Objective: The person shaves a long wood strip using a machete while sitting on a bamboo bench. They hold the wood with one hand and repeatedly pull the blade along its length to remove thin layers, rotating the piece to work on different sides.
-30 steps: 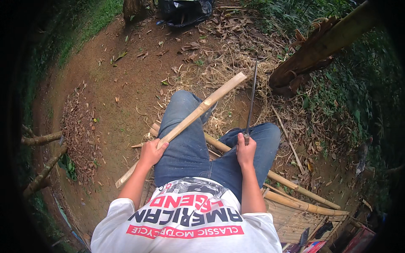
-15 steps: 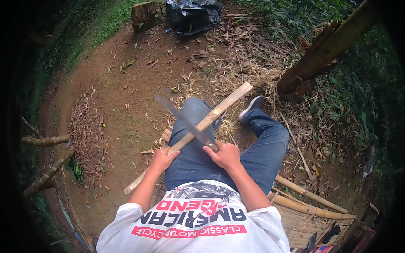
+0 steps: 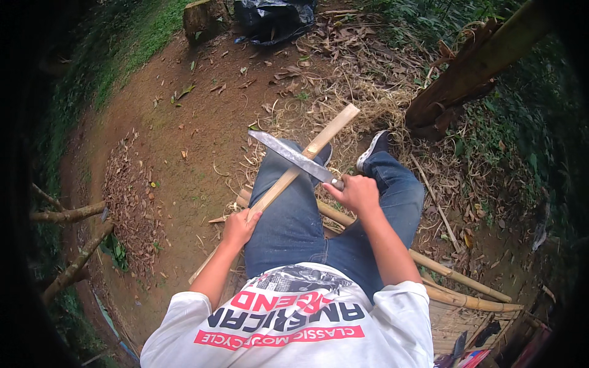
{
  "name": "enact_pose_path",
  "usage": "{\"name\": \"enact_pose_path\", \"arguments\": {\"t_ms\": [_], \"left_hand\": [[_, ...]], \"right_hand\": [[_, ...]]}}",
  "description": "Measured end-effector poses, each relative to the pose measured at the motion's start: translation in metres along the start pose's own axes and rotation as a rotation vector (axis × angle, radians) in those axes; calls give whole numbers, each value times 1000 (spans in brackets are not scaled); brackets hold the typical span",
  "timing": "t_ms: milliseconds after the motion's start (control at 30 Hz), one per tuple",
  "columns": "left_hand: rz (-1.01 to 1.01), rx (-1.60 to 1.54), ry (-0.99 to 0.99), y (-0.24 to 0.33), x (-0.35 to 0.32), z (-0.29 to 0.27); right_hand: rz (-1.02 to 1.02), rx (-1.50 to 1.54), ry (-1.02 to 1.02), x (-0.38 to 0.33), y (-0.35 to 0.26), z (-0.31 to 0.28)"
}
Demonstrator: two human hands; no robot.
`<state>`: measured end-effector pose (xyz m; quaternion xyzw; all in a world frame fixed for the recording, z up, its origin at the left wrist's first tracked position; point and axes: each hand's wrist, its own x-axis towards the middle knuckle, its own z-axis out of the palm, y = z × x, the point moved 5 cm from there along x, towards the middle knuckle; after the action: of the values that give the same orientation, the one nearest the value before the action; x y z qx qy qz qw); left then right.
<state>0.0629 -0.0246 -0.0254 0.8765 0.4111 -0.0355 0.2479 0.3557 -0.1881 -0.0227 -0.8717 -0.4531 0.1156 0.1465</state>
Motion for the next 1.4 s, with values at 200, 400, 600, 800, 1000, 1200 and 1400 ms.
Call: {"name": "enact_pose_path", "arguments": {"t_ms": [200, 400, 600, 800, 1000, 1200, 1400], "left_hand": [[58, -17, 28, -3, 9, 9], [27, -51, 10, -3, 7, -1], [51, -86, 13, -6, 25, 5], [86, -61, 21, -14, 22, 4], [5, -115, -17, -23, 19, 1], [140, -146, 32, -11, 32, 6], [71, -163, -41, -25, 23, -5]], "right_hand": [[-107, 149, -38, -14, -57, 20], [-122, 12, 26, 15, -15, 11], [-66, -16, 68, 22, 0, -3], [-226, -21, -107, 13, -70, 10], [191, -38, 172, 52, 71, -35], [283, -14, 132, 40, 76, -38], [227, 183, -117, 6, -23, 44]]}}
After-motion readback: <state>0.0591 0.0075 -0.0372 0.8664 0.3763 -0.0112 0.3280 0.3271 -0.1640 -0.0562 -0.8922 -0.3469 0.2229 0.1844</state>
